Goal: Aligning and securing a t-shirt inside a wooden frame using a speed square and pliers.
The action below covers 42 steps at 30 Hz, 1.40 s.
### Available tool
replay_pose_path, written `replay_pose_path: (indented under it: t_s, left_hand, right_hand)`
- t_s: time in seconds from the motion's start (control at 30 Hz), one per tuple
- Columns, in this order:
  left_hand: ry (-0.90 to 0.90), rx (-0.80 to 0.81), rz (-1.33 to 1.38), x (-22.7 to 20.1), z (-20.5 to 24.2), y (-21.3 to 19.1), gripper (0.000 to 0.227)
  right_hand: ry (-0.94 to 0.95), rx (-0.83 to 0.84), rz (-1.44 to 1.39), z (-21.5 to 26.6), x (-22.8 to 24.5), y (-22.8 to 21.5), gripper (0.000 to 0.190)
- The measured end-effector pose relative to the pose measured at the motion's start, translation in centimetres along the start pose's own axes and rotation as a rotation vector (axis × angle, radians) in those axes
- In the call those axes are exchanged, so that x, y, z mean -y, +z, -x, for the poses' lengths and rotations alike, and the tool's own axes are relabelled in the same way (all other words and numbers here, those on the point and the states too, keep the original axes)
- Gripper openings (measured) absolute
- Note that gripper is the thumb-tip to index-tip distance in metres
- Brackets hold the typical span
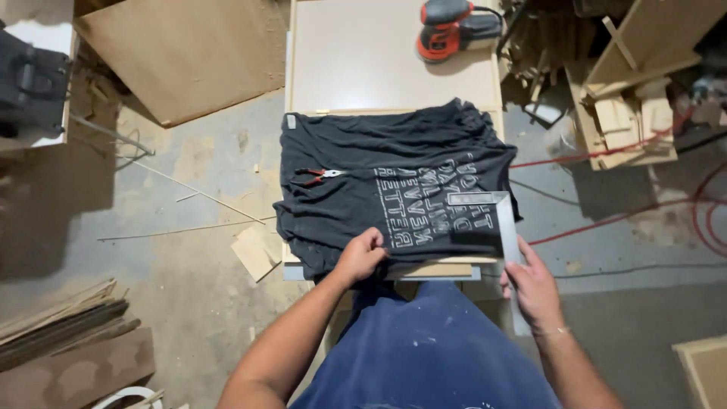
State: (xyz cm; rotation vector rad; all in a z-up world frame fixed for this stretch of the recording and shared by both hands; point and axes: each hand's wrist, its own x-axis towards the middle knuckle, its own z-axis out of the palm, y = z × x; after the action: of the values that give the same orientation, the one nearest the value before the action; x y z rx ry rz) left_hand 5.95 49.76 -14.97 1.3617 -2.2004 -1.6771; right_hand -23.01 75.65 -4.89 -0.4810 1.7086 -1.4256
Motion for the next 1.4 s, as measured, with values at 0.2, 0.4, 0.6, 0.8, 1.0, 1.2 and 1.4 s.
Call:
replay_pose_path:
  t_s: [0.2, 0.4, 0.6, 0.8, 1.0, 1.2, 1.4]
  left_hand:
    - [-0.108, -0.151, -0.171, -1.0, 1.7, -7.3, 0.014]
    - [0.325, 0.036, -0.750, -2.5, 2.7, -8.9, 0.046]
    - [0.379, 0.100, -0.741, 0.9, 2.3, -7.2, 0.026]
    - [0.138, 0.300, -0.718, -1.3, 4.1, -8.8, 0.022]
    - [-0.082, 0.053, -0.580, -3.1, 3.4, -7.1, 0.029]
    - [-0.133, -0.065, -0.666, -1.7, 2.2, -4.9, 0.045]
    - [-0.136, -0.123, -0.690, 1.0, 3.5, -5.3, 0.035]
  right_hand:
    - [-0.033, 0.044, 0.003, -8.2, 0.8, 6.6, 0.063]
    - [-0.001, 0.057, 0.097, -14.4, -1.8, 8.0, 0.064]
    - [0.103, 0.079, 0.841, -17.2, -3.9, 5.4, 0.061]
    - [0.110, 0.269, 1.231, -15.0, -0.4, 5.4, 0.053]
    - [-0.666, 0.067, 1.302, -23.8, 5.6, 7.1, 0.048]
    - [-0.707, 0.140, 1.645, -32.1, 7.9, 8.5, 0.072]
    - [-0.635, 0.088, 1.602, -31.6, 4.9, 5.1, 0.071]
